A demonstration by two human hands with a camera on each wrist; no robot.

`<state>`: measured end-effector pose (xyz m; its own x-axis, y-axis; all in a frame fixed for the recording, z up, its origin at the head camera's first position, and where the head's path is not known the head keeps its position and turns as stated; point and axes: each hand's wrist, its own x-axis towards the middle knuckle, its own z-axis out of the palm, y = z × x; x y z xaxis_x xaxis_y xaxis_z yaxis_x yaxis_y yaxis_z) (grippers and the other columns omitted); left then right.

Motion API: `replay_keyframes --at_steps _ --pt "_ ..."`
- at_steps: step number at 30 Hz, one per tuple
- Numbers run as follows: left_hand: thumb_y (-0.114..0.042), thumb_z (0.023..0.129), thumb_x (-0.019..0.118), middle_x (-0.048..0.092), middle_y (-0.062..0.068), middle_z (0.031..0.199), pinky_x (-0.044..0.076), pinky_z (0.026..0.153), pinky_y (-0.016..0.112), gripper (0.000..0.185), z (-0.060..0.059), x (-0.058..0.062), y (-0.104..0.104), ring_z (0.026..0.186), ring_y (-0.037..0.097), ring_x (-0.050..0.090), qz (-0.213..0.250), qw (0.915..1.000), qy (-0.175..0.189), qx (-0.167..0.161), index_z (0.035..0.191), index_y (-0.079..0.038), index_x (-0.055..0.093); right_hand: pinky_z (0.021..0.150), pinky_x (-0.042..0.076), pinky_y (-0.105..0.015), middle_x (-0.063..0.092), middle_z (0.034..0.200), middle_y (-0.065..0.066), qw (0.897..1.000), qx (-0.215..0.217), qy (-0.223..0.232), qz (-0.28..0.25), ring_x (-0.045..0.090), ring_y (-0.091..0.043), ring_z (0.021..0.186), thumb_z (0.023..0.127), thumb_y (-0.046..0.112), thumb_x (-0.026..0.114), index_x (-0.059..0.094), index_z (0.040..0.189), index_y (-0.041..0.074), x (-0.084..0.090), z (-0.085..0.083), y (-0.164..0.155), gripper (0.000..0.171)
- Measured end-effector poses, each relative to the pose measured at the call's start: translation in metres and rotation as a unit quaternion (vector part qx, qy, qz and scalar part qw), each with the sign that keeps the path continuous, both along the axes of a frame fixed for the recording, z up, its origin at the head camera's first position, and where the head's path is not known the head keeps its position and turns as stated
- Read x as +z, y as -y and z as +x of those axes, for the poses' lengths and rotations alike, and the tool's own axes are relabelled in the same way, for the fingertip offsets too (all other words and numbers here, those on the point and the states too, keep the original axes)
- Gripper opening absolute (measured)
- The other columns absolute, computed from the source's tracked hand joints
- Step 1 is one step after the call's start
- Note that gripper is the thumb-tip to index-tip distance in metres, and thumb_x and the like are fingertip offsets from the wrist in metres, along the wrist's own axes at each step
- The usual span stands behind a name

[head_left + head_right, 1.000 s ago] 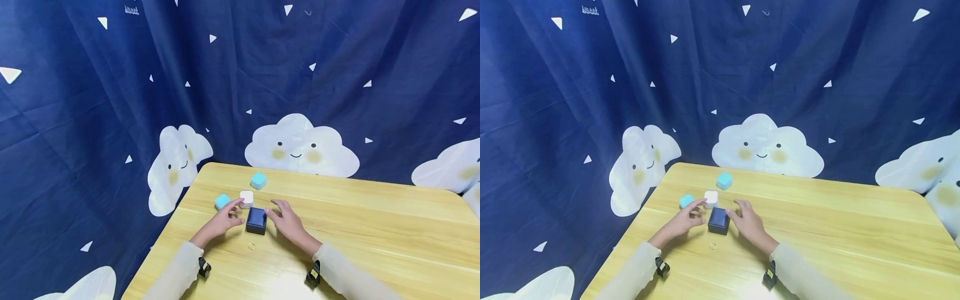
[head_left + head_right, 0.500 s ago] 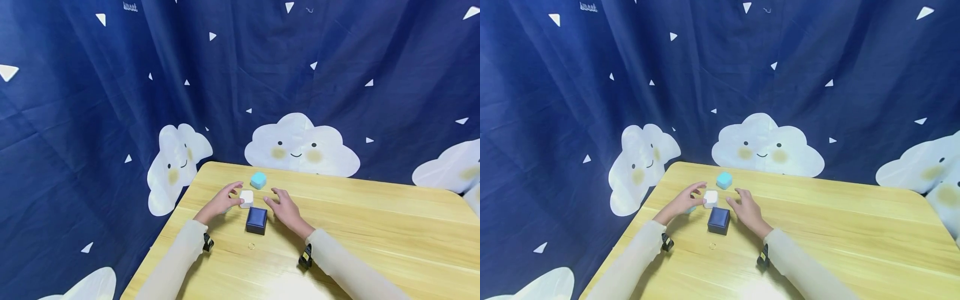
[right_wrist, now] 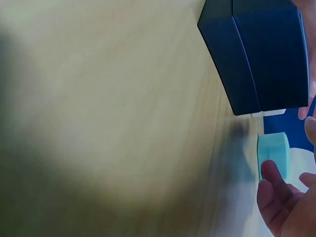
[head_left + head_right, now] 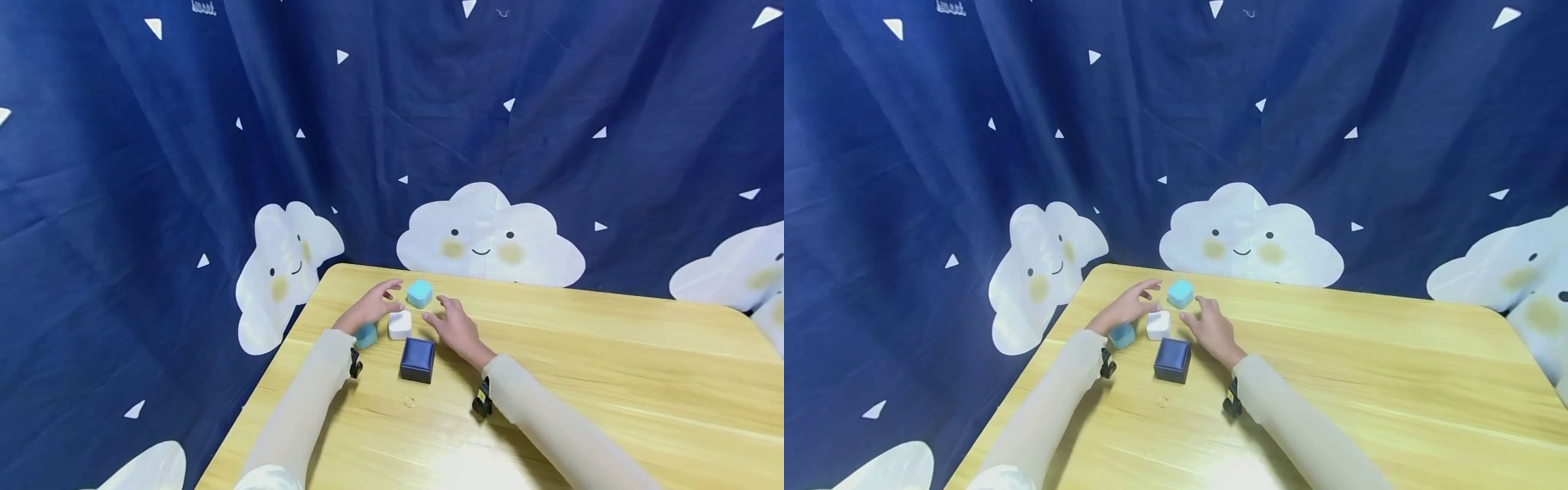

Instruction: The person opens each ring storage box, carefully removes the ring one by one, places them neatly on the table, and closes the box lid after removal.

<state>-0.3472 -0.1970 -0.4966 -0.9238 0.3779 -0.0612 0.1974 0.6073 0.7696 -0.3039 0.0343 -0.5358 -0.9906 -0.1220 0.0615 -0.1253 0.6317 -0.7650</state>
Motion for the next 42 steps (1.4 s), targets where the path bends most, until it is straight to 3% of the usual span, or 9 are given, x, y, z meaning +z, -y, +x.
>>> replay_keyframes --at_steps 11,19,26,34,42 --pt "-0.021 0.096 0.066 0.049 0.013 0.151 0.043 0.109 0.048 0.065 -0.029 -0.005 -0.013 0.13 0.034 0.051 -0.003 0.9989 0.047 -0.002 0.154 -0.012 0.04 0.101 0.046 -0.06 0.049 0.144 -0.021 1.0 -0.021 0.01 0.005 0.057 -0.038 0.125 0.095 0.046 0.066 0.043 0.15 0.006 -0.012 -0.013 0.006 0.072" --pt "-0.019 0.092 0.07 0.043 0.016 0.154 0.035 0.116 0.051 0.075 -0.039 -0.004 -0.02 0.14 0.037 0.044 -0.011 0.9963 0.085 -0.005 0.157 -0.014 0.034 0.104 0.044 -0.06 0.05 0.143 -0.022 0.999 -0.03 0.013 -0.003 0.053 -0.04 0.13 0.094 0.043 0.069 0.041 0.151 0.005 -0.014 -0.026 0.016 0.074" --pt "-0.015 0.089 0.072 0.042 0.014 0.156 0.032 0.118 0.049 0.083 -0.05 -0.017 -0.026 0.141 0.034 0.041 -0.026 0.9941 0.099 -0.037 0.159 -0.013 0.029 0.101 0.047 -0.059 0.05 0.143 -0.023 0.999 -0.034 0.009 0.021 0.055 -0.039 0.127 0.093 0.041 0.071 0.041 0.151 0.004 -0.015 -0.036 0.021 0.075" --pt "-0.011 0.088 0.075 0.045 0.011 0.154 0.031 0.119 0.047 0.082 -0.051 -0.021 -0.037 0.14 0.03 0.043 -0.011 0.9946 0.091 -0.047 0.157 -0.012 0.032 0.095 0.05 -0.058 0.053 0.138 -0.022 0.998 -0.041 0.016 0.041 0.059 -0.037 0.121 0.093 0.038 0.072 0.039 0.153 0.006 -0.018 -0.045 0.023 0.076" --pt "-0.015 0.089 0.075 0.045 0.014 0.152 0.035 0.115 0.046 0.078 -0.051 -0.022 -0.039 0.136 0.031 0.045 0.002 0.9946 0.097 -0.038 0.156 -0.014 0.036 0.103 0.046 -0.058 0.053 0.144 -0.022 0.999 -0.037 0.015 0.025 0.053 -0.038 0.131 0.093 0.029 0.073 0.041 0.152 0.005 -0.015 -0.049 0.02 0.071"
